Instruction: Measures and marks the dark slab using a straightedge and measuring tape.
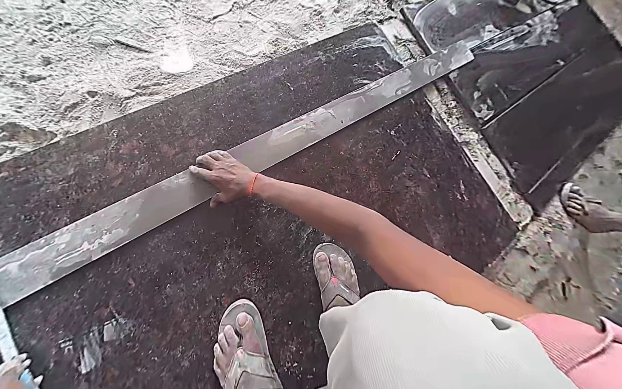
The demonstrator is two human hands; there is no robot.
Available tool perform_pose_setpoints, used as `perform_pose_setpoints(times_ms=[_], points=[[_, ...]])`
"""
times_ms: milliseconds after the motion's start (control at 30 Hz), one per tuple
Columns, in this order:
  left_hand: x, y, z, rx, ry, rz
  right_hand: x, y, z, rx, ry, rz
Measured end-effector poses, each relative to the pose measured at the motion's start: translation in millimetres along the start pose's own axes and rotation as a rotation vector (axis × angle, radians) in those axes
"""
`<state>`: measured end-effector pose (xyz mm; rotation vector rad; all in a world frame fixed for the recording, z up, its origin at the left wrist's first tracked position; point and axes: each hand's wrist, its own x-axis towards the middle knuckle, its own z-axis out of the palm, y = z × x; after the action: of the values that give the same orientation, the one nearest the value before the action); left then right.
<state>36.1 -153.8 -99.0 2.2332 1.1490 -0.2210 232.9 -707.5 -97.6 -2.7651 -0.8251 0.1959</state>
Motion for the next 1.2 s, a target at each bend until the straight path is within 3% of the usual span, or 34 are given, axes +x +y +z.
perform_pose_setpoints(times_ms=[100,200,333,767,1033,1200], points=[[-19,18,-3,0.190,0.080,0.014,15,-14,0,0.046,-0.022,0.031],[-51,45,11,0.162,0.064,0.106,-5,-1,-6,0.122,0.048,0.031],[-61,66,-11,0.198,0.147,0.022,20,-14,-5,0.126,-0.047,-0.019],[-30,37,-13,0.083,0.074,-0.117,18,-16,-13,0.055,-0.135,0.027],[-45,11,-8,0.138,0.177,-0.081,20,-16,-14,0.060,-0.137,0.021],[-44,31,-19,0.100,0.173,-0.048,20,-15,-14,0.055,-0.146,0.035]])
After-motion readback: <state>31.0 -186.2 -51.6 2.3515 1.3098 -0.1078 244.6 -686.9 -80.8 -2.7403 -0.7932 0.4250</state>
